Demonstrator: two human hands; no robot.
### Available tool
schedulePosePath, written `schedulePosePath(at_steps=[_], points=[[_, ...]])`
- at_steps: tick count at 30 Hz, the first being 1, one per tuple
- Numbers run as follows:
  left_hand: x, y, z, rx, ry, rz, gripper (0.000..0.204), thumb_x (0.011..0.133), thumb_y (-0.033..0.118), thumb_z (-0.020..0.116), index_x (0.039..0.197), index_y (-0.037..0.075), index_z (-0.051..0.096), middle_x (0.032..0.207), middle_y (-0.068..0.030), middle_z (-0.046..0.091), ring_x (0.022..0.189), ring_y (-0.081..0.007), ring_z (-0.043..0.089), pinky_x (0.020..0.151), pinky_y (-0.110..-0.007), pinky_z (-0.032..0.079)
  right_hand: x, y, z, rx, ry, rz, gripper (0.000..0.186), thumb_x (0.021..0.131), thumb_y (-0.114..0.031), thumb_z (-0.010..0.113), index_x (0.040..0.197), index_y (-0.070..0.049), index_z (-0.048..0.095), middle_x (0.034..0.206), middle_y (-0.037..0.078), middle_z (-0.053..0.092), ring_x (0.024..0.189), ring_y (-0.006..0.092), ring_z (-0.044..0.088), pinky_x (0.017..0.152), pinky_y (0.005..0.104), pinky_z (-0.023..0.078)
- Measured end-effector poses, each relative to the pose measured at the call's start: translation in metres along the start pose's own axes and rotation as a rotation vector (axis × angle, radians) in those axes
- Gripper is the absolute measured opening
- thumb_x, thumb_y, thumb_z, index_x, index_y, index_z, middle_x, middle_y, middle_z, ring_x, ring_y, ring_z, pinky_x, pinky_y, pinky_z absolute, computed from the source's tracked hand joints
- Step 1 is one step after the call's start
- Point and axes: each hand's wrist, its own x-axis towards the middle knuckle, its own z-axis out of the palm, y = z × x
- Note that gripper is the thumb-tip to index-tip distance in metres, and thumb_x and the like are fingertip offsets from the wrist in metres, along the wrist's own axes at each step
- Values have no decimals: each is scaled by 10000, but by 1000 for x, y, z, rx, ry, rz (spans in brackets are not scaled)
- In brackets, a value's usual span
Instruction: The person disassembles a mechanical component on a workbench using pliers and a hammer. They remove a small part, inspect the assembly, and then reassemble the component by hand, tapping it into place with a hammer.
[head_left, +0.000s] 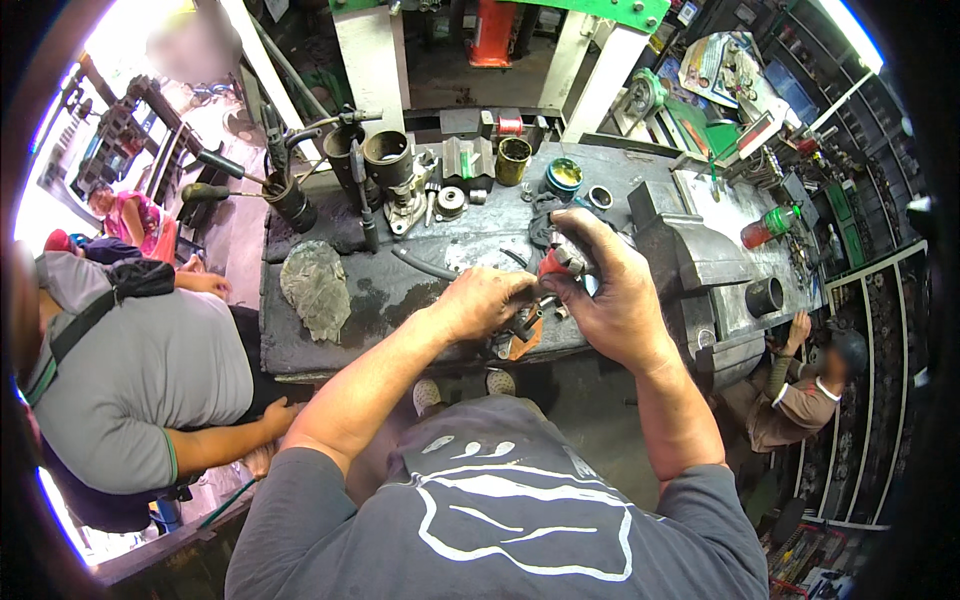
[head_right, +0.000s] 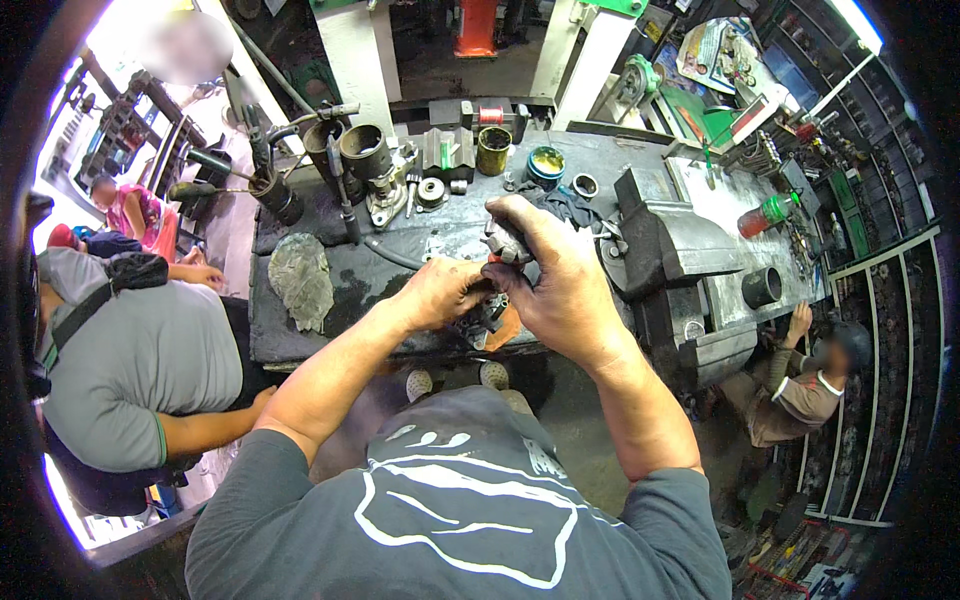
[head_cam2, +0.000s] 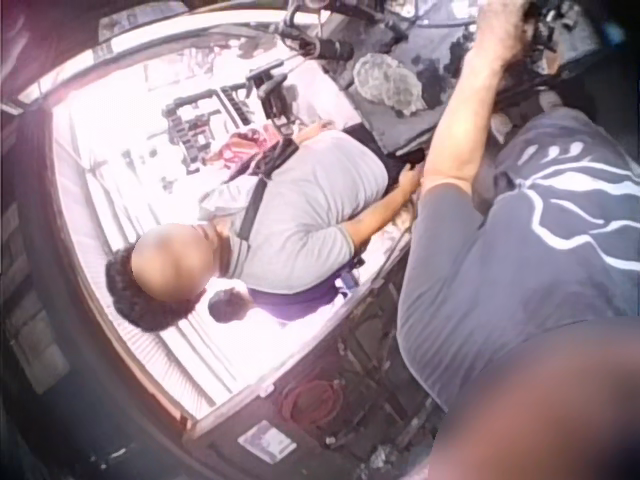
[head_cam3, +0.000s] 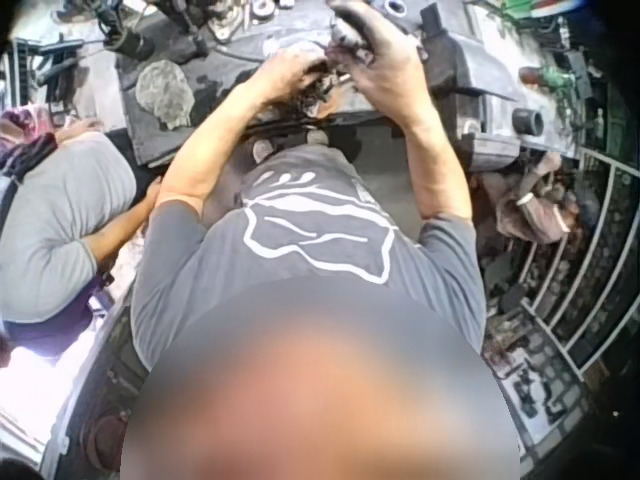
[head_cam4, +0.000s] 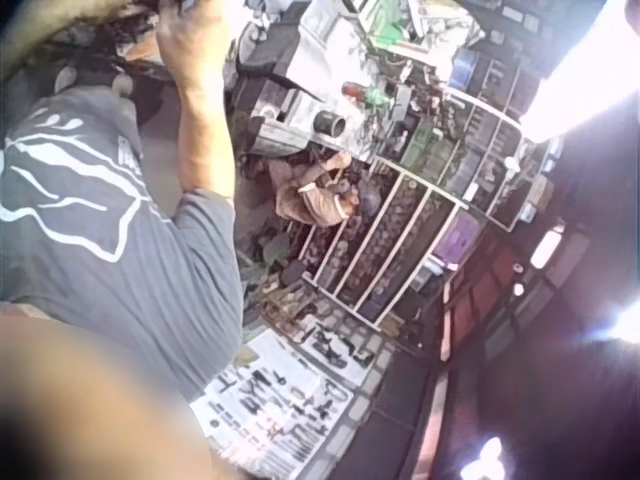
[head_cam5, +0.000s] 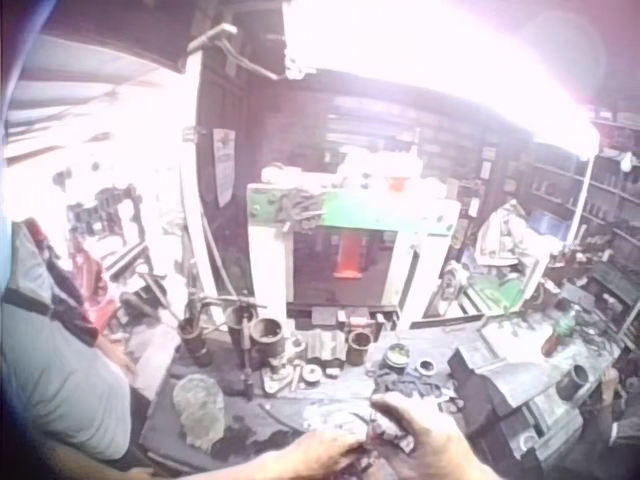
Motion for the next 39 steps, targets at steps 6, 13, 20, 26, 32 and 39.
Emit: schedulePosePath(at_steps=[6, 13, 20, 26, 32, 39], points=[[0, -8, 6, -29, 52, 45, 183, 933, 191, 759, 1091, 117, 706, 970, -155, 763, 947, -407, 740, 809, -513, 587, 4, -10, -6, -41, -115, 28, 620, 848, -22, 847, 1426, -61, 624, 1306, 178, 719, 1207, 383, 694, 1042, 453, 522], [1, -6, 5, 35, 18, -34, 197, 950, 235, 743, 1107, 123, 702, 945, -171, 757, 935, -425, 737, 806, -531, 584, 10, -4, -5, -13, -109, -58, 608, 835, 4, 843, 1403, -59, 636, 1271, 172, 724, 1167, 380, 710, 1000, 453, 556], [-2, -3, 6, 5, 48, -10, 209, 962, 212, 741, 1147, 122, 703, 974, -169, 757, 951, -426, 731, 808, -534, 583, 11, -1, -11, 4, -139, -34, 630, 828, 71, 842, 1411, -4, 618, 1295, 176, 724, 1227, 302, 718, 1047, 393, 564], [-4, -7, 12, 29, 71, 35, 268, 953, 199, 747, 1198, 104, 697, 1047, -172, 761, 996, -412, 735, 845, -516, 593, 3, 4, -9, -29, -71, -25, 636, 808, 16, 864, 1398, -30, 631, 1235, 178, 722, 1132, 353, 721, 965, 425, 571], [-3, -18, 28, 38, -52, 7, 399, 842, 162, 792, 1227, 76, 739, 1076, -182, 749, 1063, -404, 716, 953, -510, 570, 12, -23, -23, -423, -112, -57, 682, 770, -120, 915, 1388, -78, 629, 1197, 176, 706, 1029, 441, 699, 860, 500, 577], [-6, -41, 59, 51, 193, 207, 368, 855, 112, 792, 1200, 65, 672, 1022, -147, 713, 985, -407, 686, 918, -503, 548, 43, -55, -48, -638, -535, -83, 582, 729, -218, 953, 1218, -63, 678, 1090, 193, 689, 909, 423, 724, 788, 497, 576]])
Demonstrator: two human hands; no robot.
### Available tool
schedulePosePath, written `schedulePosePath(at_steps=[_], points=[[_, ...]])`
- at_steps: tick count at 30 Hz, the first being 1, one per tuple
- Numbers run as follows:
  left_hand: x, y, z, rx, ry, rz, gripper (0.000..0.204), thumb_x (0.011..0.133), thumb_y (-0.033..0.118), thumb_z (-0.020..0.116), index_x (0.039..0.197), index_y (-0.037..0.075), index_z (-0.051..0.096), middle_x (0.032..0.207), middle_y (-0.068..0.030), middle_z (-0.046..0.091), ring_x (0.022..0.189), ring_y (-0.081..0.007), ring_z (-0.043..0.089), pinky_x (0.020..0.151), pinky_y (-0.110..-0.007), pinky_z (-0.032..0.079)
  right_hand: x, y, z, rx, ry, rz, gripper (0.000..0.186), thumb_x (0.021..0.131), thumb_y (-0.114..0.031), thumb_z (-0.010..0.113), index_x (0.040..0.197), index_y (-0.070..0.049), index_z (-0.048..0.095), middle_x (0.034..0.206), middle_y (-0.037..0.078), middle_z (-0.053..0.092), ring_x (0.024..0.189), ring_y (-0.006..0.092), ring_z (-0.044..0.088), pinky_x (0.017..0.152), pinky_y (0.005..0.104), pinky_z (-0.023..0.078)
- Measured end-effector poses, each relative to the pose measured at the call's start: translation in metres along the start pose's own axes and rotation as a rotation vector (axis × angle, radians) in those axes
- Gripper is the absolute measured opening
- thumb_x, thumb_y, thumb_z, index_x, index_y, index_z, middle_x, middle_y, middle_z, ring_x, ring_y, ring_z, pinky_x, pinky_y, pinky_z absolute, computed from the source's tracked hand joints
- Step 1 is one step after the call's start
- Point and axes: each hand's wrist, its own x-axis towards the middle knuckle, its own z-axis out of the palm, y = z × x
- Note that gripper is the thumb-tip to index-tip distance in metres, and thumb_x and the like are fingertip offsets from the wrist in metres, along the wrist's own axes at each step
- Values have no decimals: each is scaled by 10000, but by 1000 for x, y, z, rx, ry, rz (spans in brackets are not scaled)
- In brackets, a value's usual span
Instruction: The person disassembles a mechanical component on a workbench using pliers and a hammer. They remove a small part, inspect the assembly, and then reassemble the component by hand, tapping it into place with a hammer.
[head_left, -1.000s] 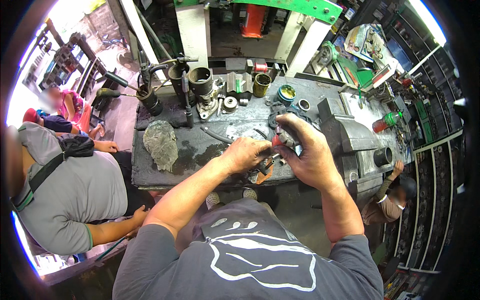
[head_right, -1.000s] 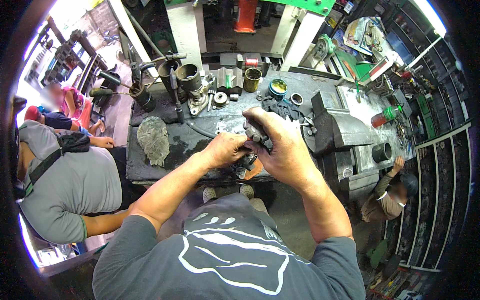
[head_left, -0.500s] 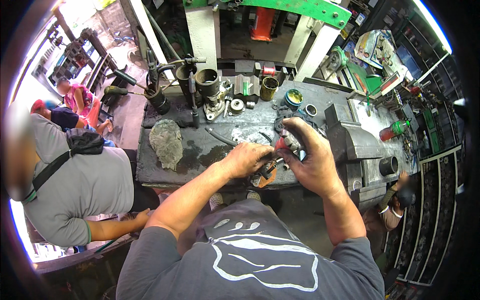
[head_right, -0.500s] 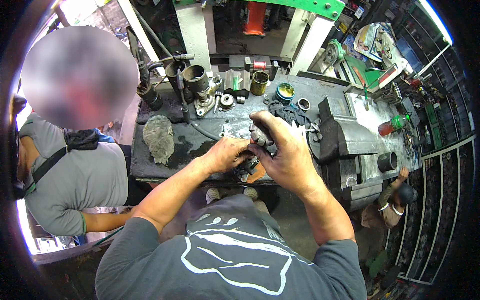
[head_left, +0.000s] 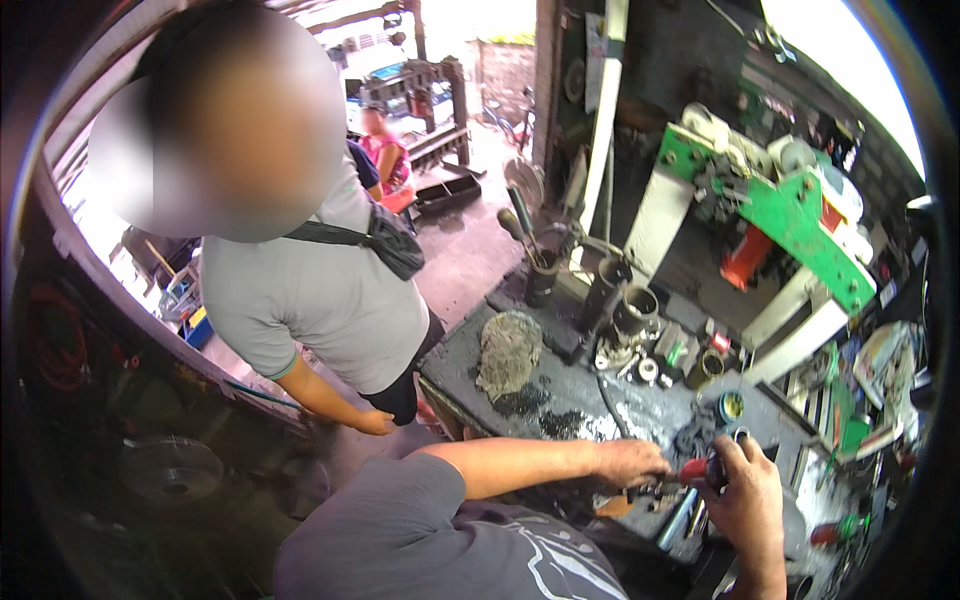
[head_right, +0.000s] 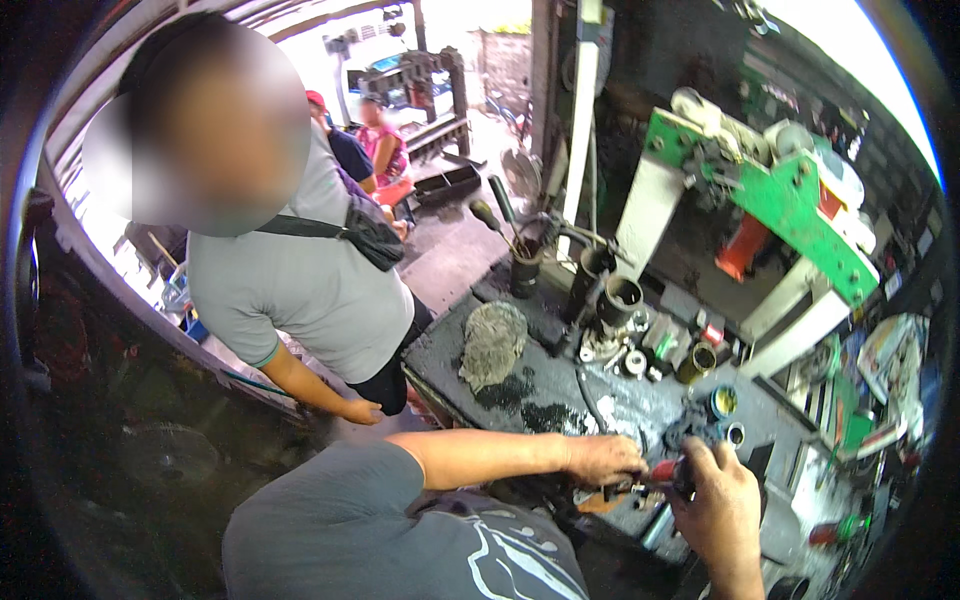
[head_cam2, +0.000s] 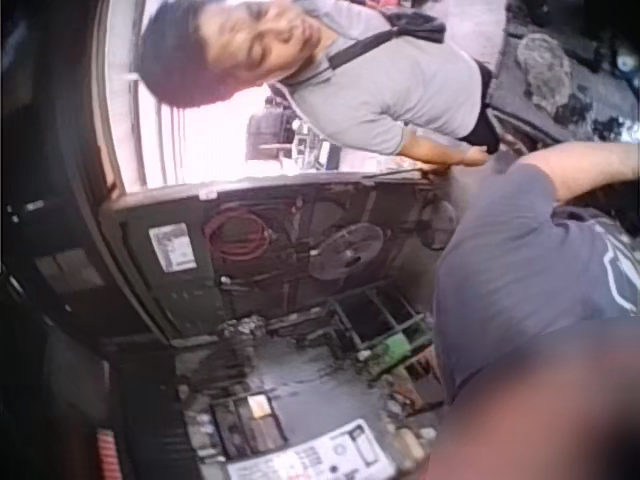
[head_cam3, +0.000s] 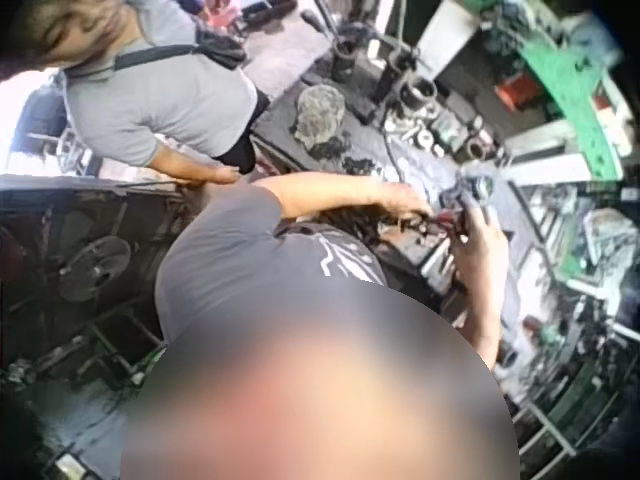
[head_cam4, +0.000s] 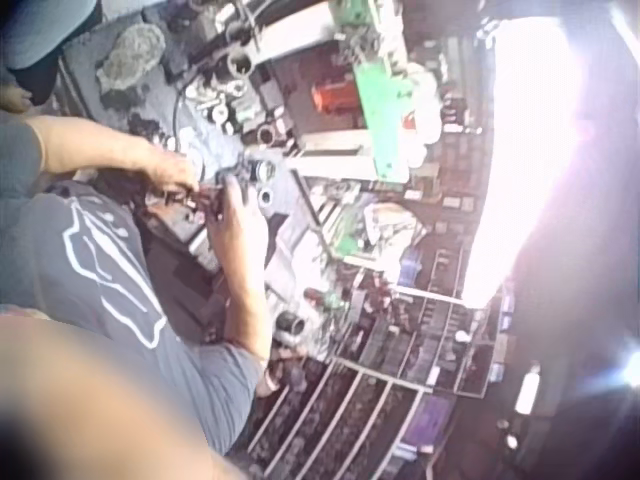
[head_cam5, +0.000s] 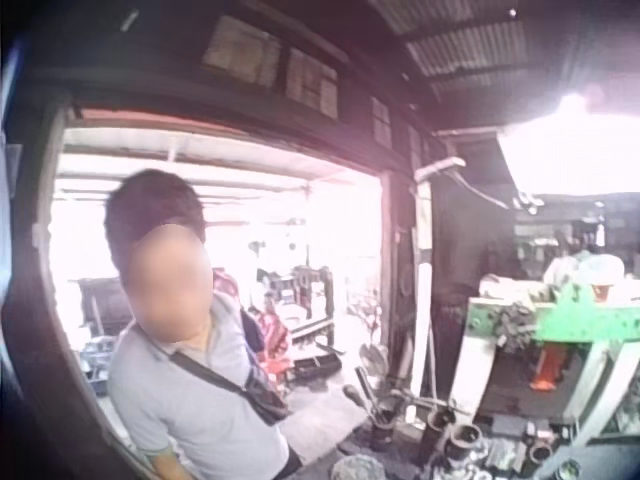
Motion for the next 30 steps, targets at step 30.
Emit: schedulePosePath(at_steps=[30], points=[[2, -2, 22, 16, 141, -50, 236, 904, 200, 791, 1087, 59, 746, 1051, -129, 763, 1070, -385, 699, 949, -509, 547, 8, 28, 3, 147, 264, -553, 421, 910, -109, 843, 1312, -80, 718, 965, 168, 763, 803, 344, 729, 719, 452, 576]])
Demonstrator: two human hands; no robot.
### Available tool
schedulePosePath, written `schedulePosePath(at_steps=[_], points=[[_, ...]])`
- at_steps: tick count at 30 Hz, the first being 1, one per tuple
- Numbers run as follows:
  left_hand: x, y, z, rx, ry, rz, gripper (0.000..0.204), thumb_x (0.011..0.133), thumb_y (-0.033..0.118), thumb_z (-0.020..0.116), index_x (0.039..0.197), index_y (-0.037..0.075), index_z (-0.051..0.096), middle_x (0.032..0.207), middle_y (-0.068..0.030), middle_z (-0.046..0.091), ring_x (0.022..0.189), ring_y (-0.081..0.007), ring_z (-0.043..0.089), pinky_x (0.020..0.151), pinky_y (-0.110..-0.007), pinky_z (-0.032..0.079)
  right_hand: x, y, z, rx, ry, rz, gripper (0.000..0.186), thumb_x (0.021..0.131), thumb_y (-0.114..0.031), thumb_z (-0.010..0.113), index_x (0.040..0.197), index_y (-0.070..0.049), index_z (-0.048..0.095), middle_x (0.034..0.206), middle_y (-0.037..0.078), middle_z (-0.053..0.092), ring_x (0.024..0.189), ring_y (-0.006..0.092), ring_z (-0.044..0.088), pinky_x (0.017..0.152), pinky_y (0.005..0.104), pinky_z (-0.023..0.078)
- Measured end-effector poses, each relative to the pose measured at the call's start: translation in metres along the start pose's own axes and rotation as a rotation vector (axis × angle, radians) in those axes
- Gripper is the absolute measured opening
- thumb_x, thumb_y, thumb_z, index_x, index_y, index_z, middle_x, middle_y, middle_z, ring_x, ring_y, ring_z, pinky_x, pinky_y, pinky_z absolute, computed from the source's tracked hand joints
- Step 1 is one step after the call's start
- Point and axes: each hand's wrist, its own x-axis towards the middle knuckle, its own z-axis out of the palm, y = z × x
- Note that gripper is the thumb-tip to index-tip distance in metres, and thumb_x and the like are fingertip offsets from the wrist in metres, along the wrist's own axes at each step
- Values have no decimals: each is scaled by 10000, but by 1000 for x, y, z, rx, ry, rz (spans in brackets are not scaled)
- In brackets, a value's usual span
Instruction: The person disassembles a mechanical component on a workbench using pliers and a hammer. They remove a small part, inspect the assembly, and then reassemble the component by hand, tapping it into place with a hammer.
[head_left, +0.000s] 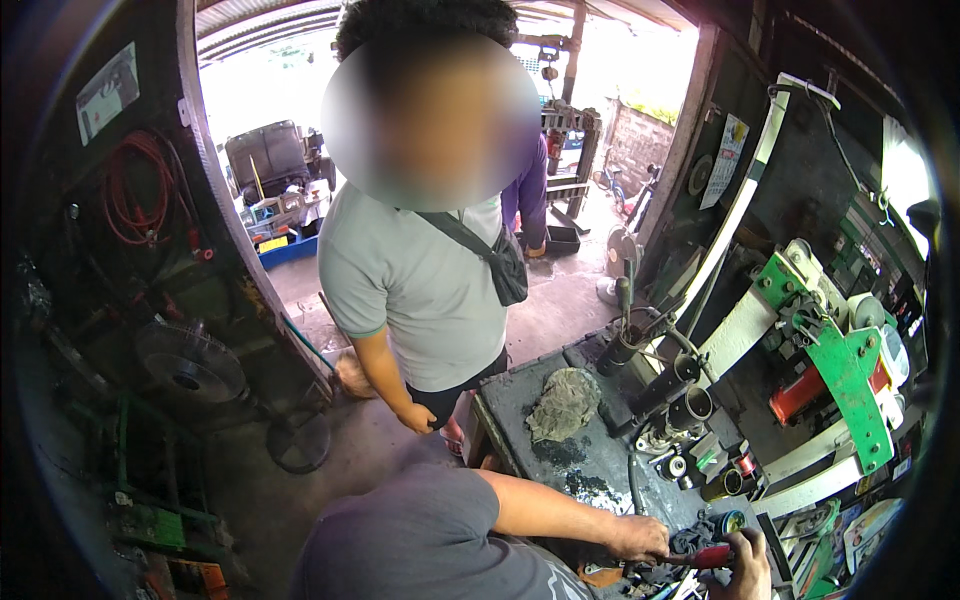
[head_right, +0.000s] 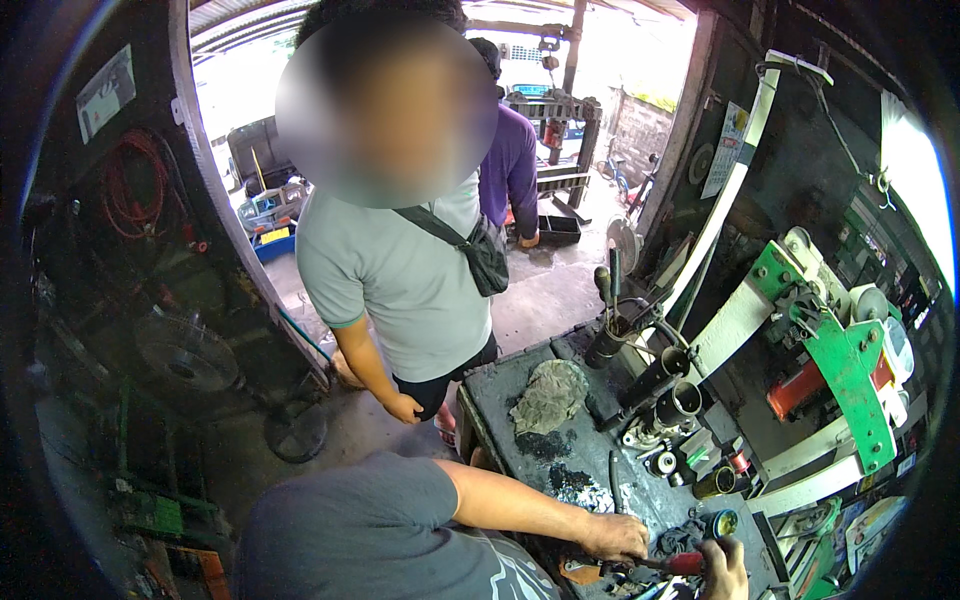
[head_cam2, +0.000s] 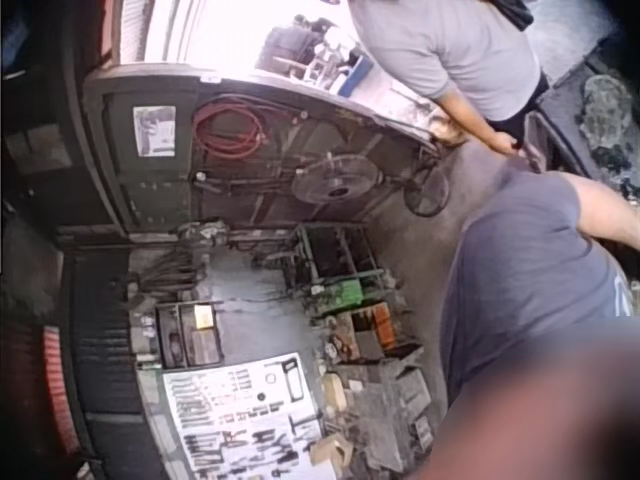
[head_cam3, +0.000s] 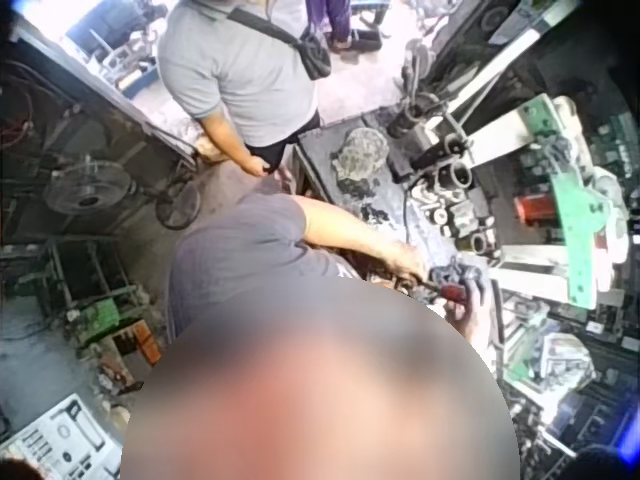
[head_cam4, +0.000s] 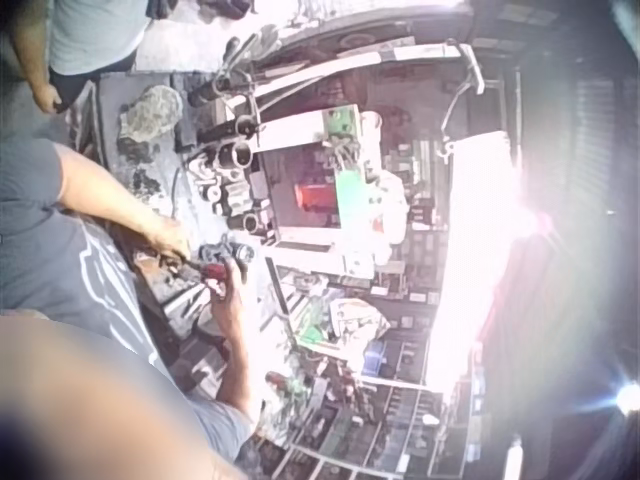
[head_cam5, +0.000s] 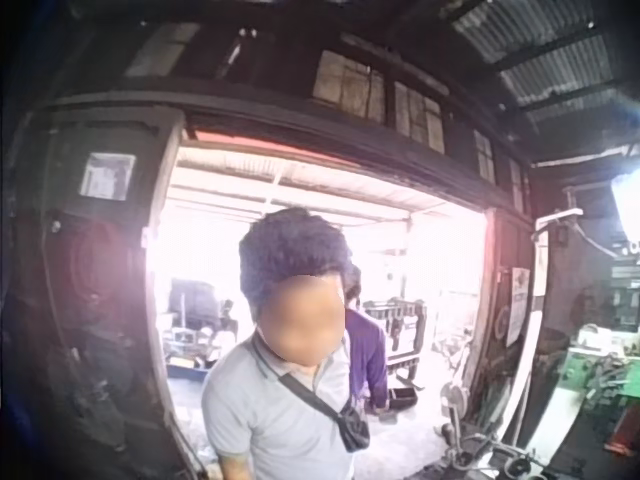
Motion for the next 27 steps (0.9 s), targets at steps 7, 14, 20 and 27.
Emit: schedulePosePath(at_steps=[7, 14, 20, 27], points=[[1, 3, -4, 14, -65, -62, 230, 924, 181, 754, 1122, 65, 757, 1101, -135, 750, 1114, -359, 687, 974, -493, 534, -13, 11, 7, -67, -107, 271, 587, 887, -289, 888, 1368, -47, 656, 1075, 212, 765, 867, 397, 754, 767, 470, 596], [1, -2, -2, 10, -15, 15, 267, 855, 152, 812, 1099, 64, 749, 1071, -128, 756, 1089, -364, 692, 951, -492, 546, -12, 11, 6, -192, -226, 454, 497, 917, -225, 865, 1361, -103, 680, 1101, 180, 747, 812, 382, 739, 706, 445, 602], [0, -4, -1, -27, -23, 10, 241, 866, 169, 809, 1078, 66, 761, 1103, -124, 760, 1111, -355, 693, 956, -487, 548, -6, 8, 8, -51, -421, 935, 563, 881, -182, 894, 1384, -73, 665, 1156, 184, 742, 842, 349, 752, 746, 423, 621], [1, 6, -9, -6, -37, -58, 331, 863, 203, 832, 1148, 54, 756, 1102, -153, 763, 1128, -376, 690, 1004, -505, 536, -4, -4, 3, -61, -271, 635, 375, 861, -145, 903, 1162, -44, 703, 983, 171, 710, 779, 325, 676, 657, 451, 529]])
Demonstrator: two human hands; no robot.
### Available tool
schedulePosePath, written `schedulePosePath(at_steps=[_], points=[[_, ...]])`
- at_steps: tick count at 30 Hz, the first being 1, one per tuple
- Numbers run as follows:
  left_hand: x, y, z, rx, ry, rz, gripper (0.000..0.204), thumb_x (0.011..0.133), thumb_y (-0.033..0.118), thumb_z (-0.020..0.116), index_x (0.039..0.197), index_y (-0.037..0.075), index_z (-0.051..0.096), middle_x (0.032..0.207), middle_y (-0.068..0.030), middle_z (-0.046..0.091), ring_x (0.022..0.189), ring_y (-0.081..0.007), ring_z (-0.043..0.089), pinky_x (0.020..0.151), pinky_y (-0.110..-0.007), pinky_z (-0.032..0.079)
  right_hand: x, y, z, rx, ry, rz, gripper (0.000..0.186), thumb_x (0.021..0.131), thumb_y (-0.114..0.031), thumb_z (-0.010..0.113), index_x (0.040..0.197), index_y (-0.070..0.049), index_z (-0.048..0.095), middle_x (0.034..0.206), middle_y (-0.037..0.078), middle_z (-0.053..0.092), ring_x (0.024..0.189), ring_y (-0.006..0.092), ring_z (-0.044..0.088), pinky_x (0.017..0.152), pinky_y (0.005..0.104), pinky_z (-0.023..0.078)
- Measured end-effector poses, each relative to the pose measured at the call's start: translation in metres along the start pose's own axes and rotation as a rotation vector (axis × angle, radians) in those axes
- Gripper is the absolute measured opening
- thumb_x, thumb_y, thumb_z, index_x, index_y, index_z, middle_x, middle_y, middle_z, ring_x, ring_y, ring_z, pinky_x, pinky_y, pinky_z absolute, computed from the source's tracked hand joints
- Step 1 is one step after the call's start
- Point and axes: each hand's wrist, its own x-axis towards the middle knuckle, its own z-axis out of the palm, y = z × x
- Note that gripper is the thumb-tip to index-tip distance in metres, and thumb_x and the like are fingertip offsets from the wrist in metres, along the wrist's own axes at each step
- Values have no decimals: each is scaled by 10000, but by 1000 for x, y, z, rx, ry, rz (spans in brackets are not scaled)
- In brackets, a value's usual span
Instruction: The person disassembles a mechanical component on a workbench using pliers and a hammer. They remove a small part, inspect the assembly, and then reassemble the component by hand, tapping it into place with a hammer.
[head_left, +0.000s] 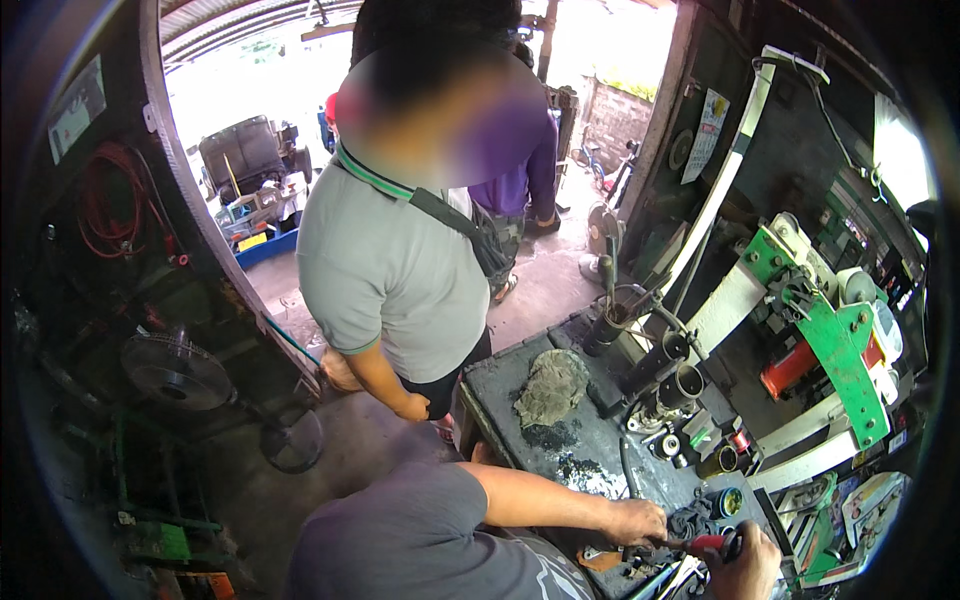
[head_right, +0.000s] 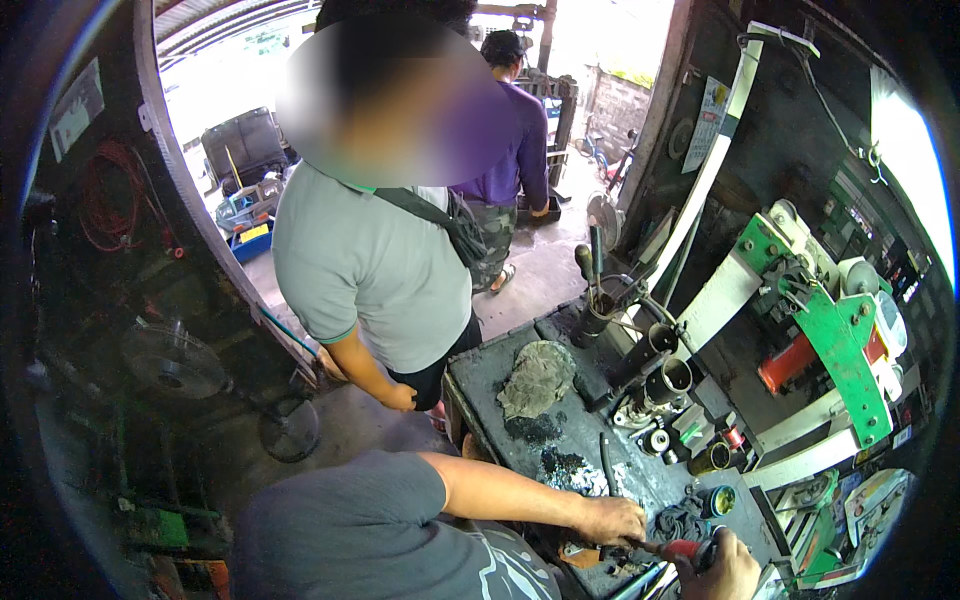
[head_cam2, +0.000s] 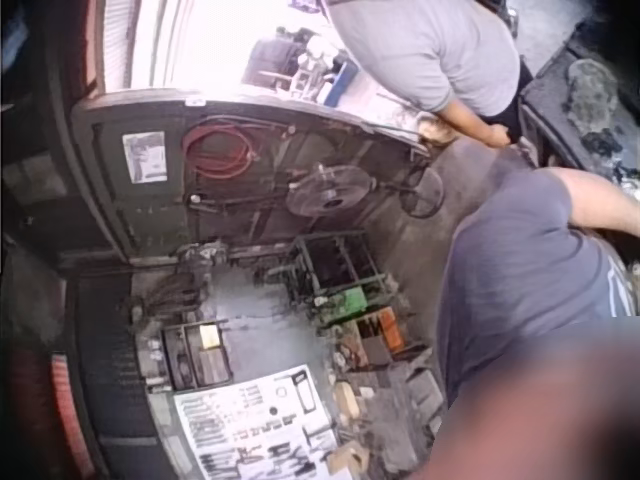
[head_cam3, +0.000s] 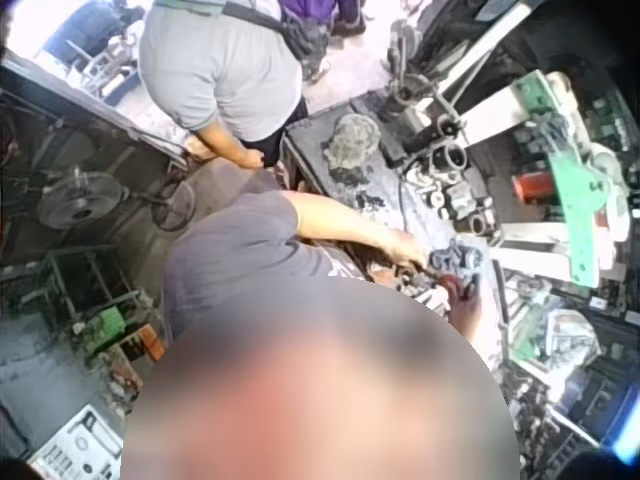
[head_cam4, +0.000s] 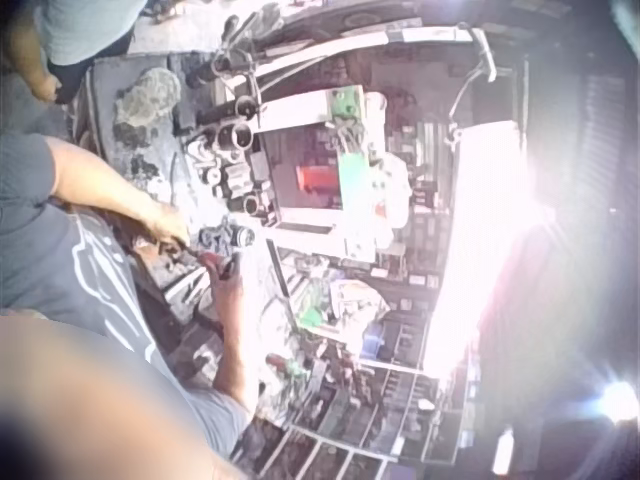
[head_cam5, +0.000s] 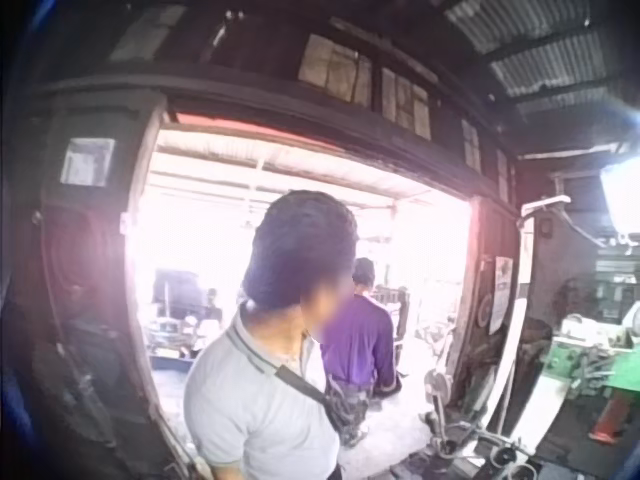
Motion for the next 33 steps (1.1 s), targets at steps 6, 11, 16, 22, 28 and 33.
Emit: schedulePosePath(at_steps=[6, 11, 16, 22, 28, 33], points=[[1, 1, 0, 28, -35, -10, 326, 887, 216, 802, 1175, 71, 751, 1106, -158, 752, 1135, -379, 684, 1001, -507, 534, -4, 15, 10, 275, 63, -360, 418, 892, -40, 840, 1279, -38, 681, 1113, 184, 711, 798, 333, 727, 684, 432, 607], [0, 0, 2, 28, -7, -6, 311, 880, 197, 795, 1163, 77, 749, 1102, -163, 746, 1114, -383, 688, 985, -508, 537, -7, 26, 22, 89, 144, 38, 528, 949, -303, 858, 1349, -23, 657, 1042, 227, 734, 933, 364, 731, 796, 456, 580], [1, 2, -1, 31, -13, -6, 294, 868, 183, 797, 1132, 69, 738, 1086, -168, 742, 1096, -390, 688, 967, -511, 539, -2, 22, 17, 65, -34, 63, 639, 941, -297, 856, 1450, -8, 599, 1054, 207, 763, 925, 386, 736, 836, 460, 592], [0, -1, 0, 12, -17, -6, 308, 864, 173, 806, 1140, 60, 732, 1089, -182, 732, 1107, -403, 684, 968, -515, 541, 1, 24, 15, 115, 83, -390, 541, 887, -36, 797, 1394, -13, 609, 1150, 185, 761, 1085, 323, 737, 876, 422, 607], [-1, -6, 7, -10, 23, 16, 306, 854, 169, 805, 1122, 47, 720, 1050, -196, 721, 1070, -417, 684, 942, -522, 541, 4, 32, 29, 407, -31, 44, 661, 852, -70, 887, 1435, -3, 583, 1261, 205, 722, 1013, 303, 735, 849, 413, 594], [1, -10, 9, 43, -34, -24, 337, 852, 188, 829, 1152, 63, 742, 1096, -159, 727, 1098, -381, 682, 941, -509, 543, -2, 32, 31, 678, -115, -4, 617, 890, -62, 869, 1438, -26, 589, 1128, 192, 744, 1023, 310, 748, 851, 418, 589]])
